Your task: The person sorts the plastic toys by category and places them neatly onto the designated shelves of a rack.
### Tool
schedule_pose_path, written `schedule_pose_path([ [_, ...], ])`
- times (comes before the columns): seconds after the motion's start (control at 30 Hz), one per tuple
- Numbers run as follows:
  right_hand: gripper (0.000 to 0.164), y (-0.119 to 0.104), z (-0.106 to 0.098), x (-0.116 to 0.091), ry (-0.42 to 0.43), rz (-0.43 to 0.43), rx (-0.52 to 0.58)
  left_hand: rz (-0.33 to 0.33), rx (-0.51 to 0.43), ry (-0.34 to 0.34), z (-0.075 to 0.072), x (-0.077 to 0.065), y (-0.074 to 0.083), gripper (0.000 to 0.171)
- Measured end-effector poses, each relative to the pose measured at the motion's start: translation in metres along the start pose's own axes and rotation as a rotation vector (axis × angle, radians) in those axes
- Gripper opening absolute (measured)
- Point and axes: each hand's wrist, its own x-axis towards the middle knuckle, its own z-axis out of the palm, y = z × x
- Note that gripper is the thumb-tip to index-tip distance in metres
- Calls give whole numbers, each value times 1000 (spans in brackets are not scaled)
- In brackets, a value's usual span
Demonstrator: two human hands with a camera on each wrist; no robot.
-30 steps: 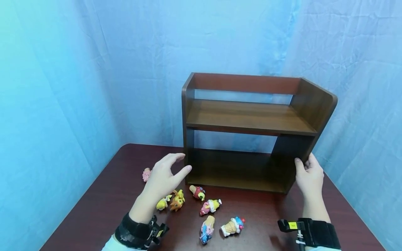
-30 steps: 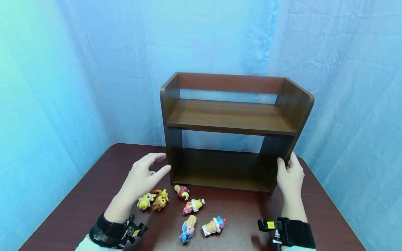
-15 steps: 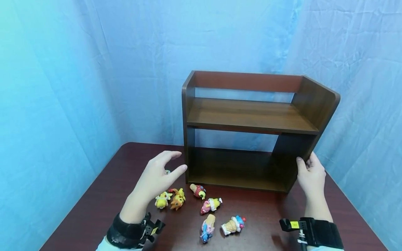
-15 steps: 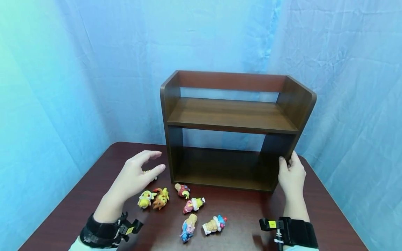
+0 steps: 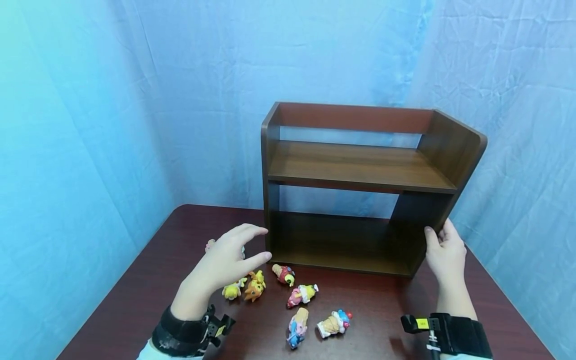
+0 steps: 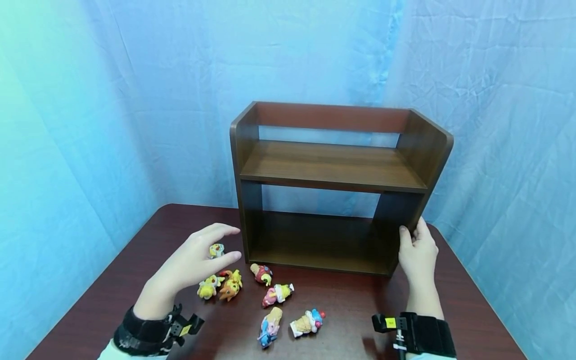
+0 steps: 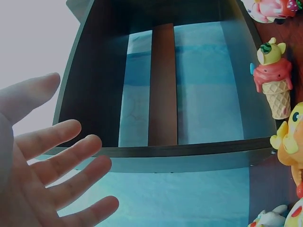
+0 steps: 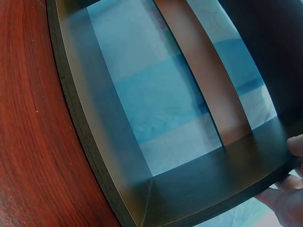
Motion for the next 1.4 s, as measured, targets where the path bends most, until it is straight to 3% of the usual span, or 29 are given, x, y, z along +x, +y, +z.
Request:
schedule_pose_path([
  [0.27, 39, 0, -1, 1, 0, 7, -18, 16, 35, -30, 5, 1, -4, 52],
  [0.5, 37, 2, 0, 2, 15, -9, -31, -11, 76, -103, 17, 2, 1, 54],
  [0.73, 38, 3, 0, 2, 7, -22, -33, 5, 134, -154, 30, 4, 1, 53],
  [1.4, 42, 2, 0, 0, -15, -9, -27, -59, 152, -258, 55, 12, -8, 49],
])
